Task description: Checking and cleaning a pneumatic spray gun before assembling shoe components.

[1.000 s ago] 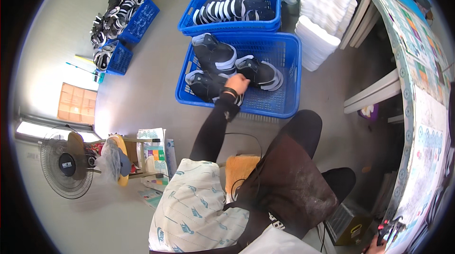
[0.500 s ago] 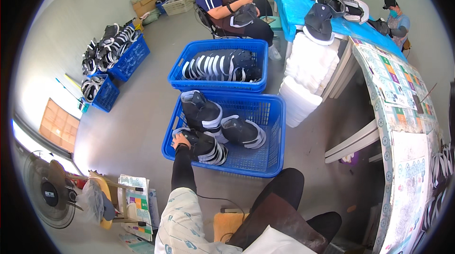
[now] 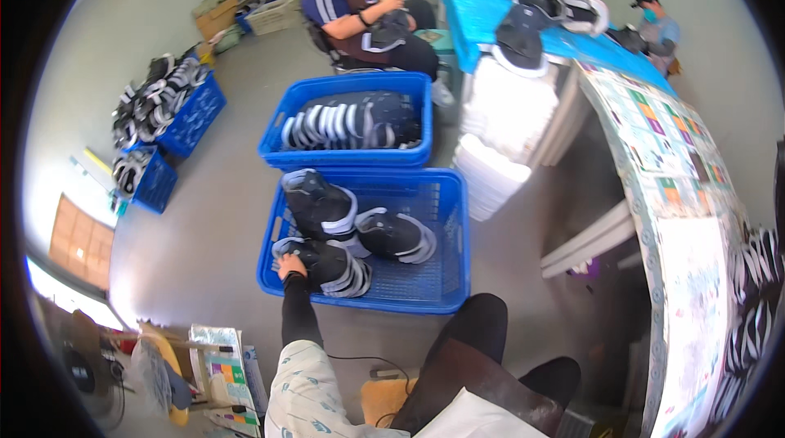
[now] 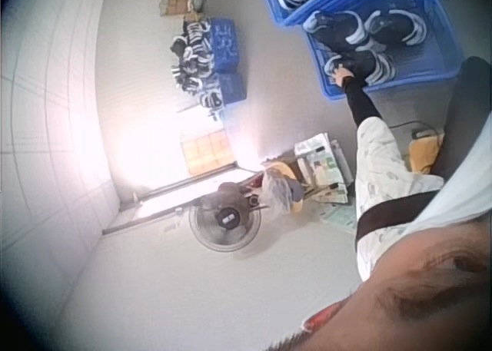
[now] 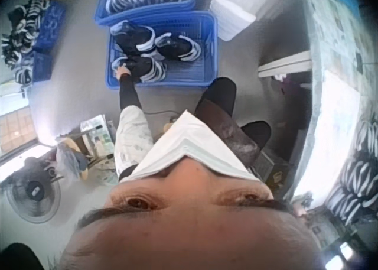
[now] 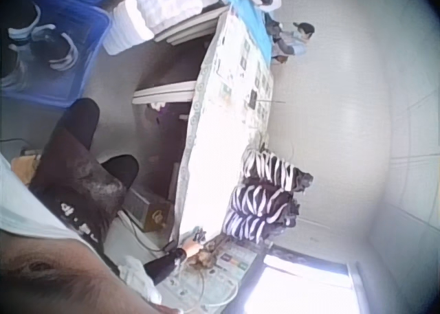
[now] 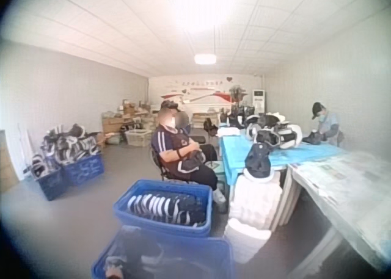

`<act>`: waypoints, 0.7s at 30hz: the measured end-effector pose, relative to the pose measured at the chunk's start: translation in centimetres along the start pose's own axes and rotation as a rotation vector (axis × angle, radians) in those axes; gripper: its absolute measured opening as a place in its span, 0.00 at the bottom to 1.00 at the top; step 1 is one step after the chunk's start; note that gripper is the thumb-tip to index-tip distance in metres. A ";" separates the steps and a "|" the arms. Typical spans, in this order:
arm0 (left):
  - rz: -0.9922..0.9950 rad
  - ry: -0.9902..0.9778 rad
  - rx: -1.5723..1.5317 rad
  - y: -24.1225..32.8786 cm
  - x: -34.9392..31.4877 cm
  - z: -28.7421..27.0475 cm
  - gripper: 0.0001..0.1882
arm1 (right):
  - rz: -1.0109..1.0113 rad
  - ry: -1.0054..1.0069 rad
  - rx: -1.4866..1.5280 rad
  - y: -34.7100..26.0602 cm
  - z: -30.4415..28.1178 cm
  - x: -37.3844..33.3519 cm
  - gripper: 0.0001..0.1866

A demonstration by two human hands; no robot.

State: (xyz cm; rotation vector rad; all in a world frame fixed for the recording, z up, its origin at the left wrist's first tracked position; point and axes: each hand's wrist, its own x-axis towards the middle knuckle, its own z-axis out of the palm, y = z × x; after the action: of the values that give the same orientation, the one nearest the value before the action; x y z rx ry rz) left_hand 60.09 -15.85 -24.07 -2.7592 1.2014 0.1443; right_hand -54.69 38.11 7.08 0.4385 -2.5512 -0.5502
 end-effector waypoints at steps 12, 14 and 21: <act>0.097 0.090 -0.077 -2.6 -0.1 1.3 0.16 | -0.424 0.454 -0.182 -9.1 -16.5 -4.1 0.16; 0.121 0.136 -0.178 -3.3 0.4 0.5 0.13 | -0.300 0.317 0.401 -14.2 -22.1 -5.9 0.17; 0.058 0.225 -0.351 -2.4 0.0 -2.3 0.19 | -0.524 -0.586 1.528 -27.8 -35.9 -11.5 0.29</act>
State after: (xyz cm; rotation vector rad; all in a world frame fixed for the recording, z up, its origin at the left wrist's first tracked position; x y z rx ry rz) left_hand 61.91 -14.63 -21.58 -3.1119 1.4337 0.0549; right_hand -20.76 7.88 18.59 1.6146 -2.8756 1.4888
